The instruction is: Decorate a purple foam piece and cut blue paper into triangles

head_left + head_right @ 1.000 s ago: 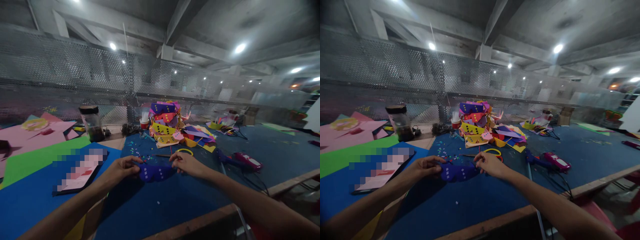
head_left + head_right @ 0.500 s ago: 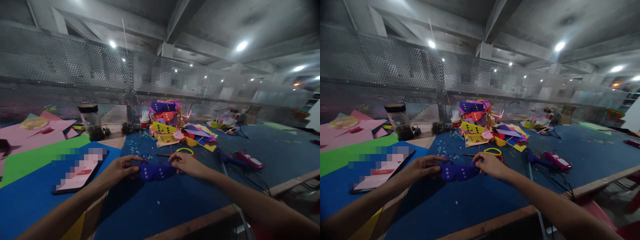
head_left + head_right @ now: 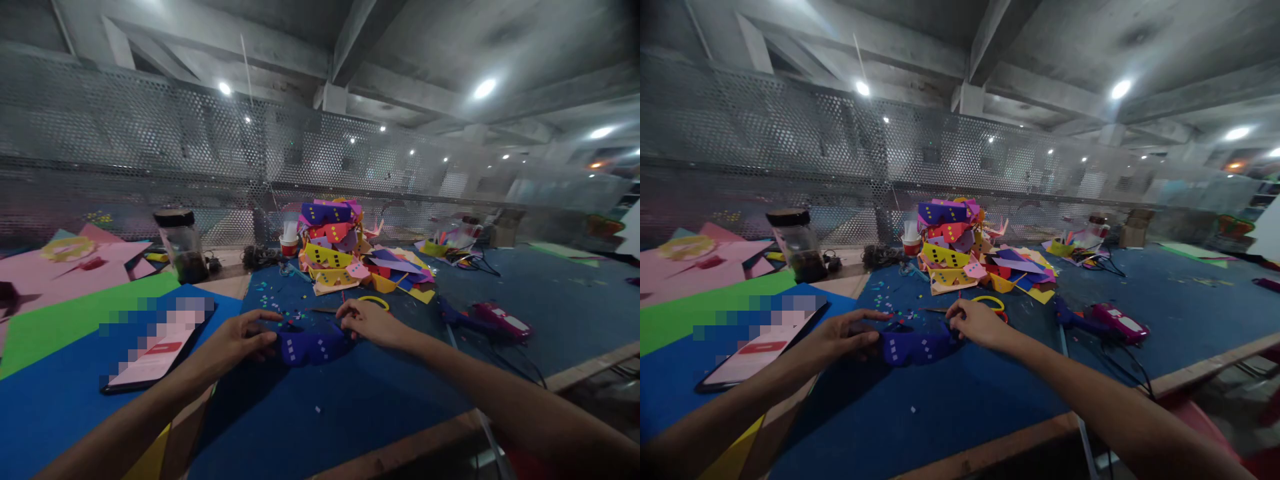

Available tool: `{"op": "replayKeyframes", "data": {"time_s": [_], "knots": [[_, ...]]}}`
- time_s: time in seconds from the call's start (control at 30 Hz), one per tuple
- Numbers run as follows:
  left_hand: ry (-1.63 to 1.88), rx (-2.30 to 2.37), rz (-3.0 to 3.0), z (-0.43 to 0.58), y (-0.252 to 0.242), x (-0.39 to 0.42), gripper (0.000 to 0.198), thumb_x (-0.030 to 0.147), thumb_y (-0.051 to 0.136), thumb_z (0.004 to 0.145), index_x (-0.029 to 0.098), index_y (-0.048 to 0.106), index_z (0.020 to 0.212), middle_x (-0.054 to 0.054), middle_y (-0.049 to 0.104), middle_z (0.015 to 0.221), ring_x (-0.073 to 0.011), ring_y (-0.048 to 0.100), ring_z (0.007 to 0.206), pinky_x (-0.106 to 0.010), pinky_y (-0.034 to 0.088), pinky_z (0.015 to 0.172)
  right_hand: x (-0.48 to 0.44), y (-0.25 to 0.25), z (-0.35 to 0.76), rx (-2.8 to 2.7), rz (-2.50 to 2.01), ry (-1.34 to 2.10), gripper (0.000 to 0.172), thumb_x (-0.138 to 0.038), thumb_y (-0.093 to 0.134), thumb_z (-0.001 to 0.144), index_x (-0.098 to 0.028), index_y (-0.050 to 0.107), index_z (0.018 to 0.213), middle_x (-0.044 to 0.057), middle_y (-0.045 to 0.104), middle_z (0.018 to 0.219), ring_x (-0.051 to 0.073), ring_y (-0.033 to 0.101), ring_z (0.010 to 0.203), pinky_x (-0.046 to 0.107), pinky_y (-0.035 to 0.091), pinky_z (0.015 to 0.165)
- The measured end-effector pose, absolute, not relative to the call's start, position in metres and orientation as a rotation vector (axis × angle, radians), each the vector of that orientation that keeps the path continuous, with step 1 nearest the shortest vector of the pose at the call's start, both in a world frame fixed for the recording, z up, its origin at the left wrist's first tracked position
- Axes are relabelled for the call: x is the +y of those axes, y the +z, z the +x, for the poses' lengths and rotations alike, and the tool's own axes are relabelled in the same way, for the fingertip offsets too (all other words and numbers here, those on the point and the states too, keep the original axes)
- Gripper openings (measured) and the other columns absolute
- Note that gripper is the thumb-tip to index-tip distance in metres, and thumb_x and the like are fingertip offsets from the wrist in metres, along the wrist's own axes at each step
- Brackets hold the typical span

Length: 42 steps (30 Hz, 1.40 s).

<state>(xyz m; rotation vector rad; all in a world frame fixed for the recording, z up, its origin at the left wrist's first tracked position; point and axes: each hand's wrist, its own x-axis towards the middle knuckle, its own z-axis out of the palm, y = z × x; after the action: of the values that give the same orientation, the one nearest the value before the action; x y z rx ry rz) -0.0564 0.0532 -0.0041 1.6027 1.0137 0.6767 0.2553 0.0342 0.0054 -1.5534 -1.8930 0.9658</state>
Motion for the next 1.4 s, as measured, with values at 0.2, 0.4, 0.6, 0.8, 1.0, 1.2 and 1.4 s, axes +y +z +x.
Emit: {"op": "replayKeyframes", "data": {"time_s": [0.2,0.4,0.6,0.8,1.0,1.2,1.4], "knots": [[0.655,1.059,1.599,-0.055,-0.002,0.052,0.055,0.059,0.072,0.078,0.02,0.064,0.117,-0.005,0.075,0.081,-0.0235,0.072,0.077,-0.032,0.054,0.066,0.05,0.002,0.252,-1.905,-1.573,1.019,0.011,-0.018,0.058,0.088,-0.018,0.065,0.097,0.001,0.069,0.083,0.01,0.063,0.06,0.018,0.047,0.054],[0.652,1.052,1.611,-0.057,-0.008,0.053,0.049,0.056,0.068,0.083,0.019,0.065,0.115,-0.003,0.072,0.08,-0.0217,0.071,0.076,-0.03,0.053,0.065,0.059,0.007,0.247,-1.881,-1.583,1.124,0.012,-0.021,0.054,0.094,-0.015,0.065,0.095,0.002,0.067,0.081,0.008,0.061,0.056,0.016,0.046,0.049],[0.651,1.056,1.599,-0.056,-0.01,0.054,0.048,0.056,0.067,0.084,0.02,0.064,0.116,-0.003,0.07,0.081,-0.0213,0.069,0.078,-0.03,0.053,0.067,0.061,0.01,0.242,-1.844,-1.573,1.187,0.013,-0.025,0.059,0.093,-0.015,0.066,0.091,0.0,0.066,0.076,0.007,0.06,0.053,0.015,0.045,0.044],[0.66,1.071,1.611,-0.056,-0.01,0.056,0.053,0.06,0.068,0.081,0.019,0.064,0.115,-0.001,0.067,0.08,-0.0207,0.067,0.077,-0.032,0.055,0.068,0.063,0.008,0.24,-1.822,-1.561,1.232,0.011,-0.023,0.063,0.089,-0.014,0.068,0.095,0.0,0.069,0.072,0.007,0.059,0.051,0.015,0.045,0.043],[0.655,1.07,1.589,-0.056,-0.013,0.057,0.056,0.061,0.069,0.078,0.019,0.064,0.114,-0.002,0.066,0.08,-0.0203,0.066,0.077,-0.032,0.055,0.068,0.063,0.004,0.239,-1.784,-1.551,1.24,0.01,-0.021,0.064,0.087,-0.015,0.068,0.094,-0.001,0.071,0.073,0.007,0.058,0.049,0.014,0.043,0.042],[0.658,1.051,1.586,-0.057,-0.015,0.058,0.052,0.059,0.069,0.081,0.019,0.064,0.114,-0.001,0.064,0.08,-0.0194,0.064,0.078,-0.03,0.054,0.068,0.064,0.003,0.24,-1.752,-1.545,1.262,0.007,-0.02,0.065,0.087,-0.015,0.069,0.091,-0.001,0.071,0.07,0.006,0.058,0.047,0.014,0.043,0.041],[0.664,1.046,1.575,-0.057,-0.014,0.057,0.05,0.058,0.07,0.081,0.02,0.066,0.114,-0.001,0.064,0.079,-0.0183,0.062,0.077,-0.029,0.054,0.068,0.065,0.002,0.241,-1.72,-1.507,1.313,0.01,-0.019,0.065,0.087,-0.014,0.071,0.093,0.0,0.072,0.072,0.005,0.058,0.047,0.014,0.044,0.042]]}}
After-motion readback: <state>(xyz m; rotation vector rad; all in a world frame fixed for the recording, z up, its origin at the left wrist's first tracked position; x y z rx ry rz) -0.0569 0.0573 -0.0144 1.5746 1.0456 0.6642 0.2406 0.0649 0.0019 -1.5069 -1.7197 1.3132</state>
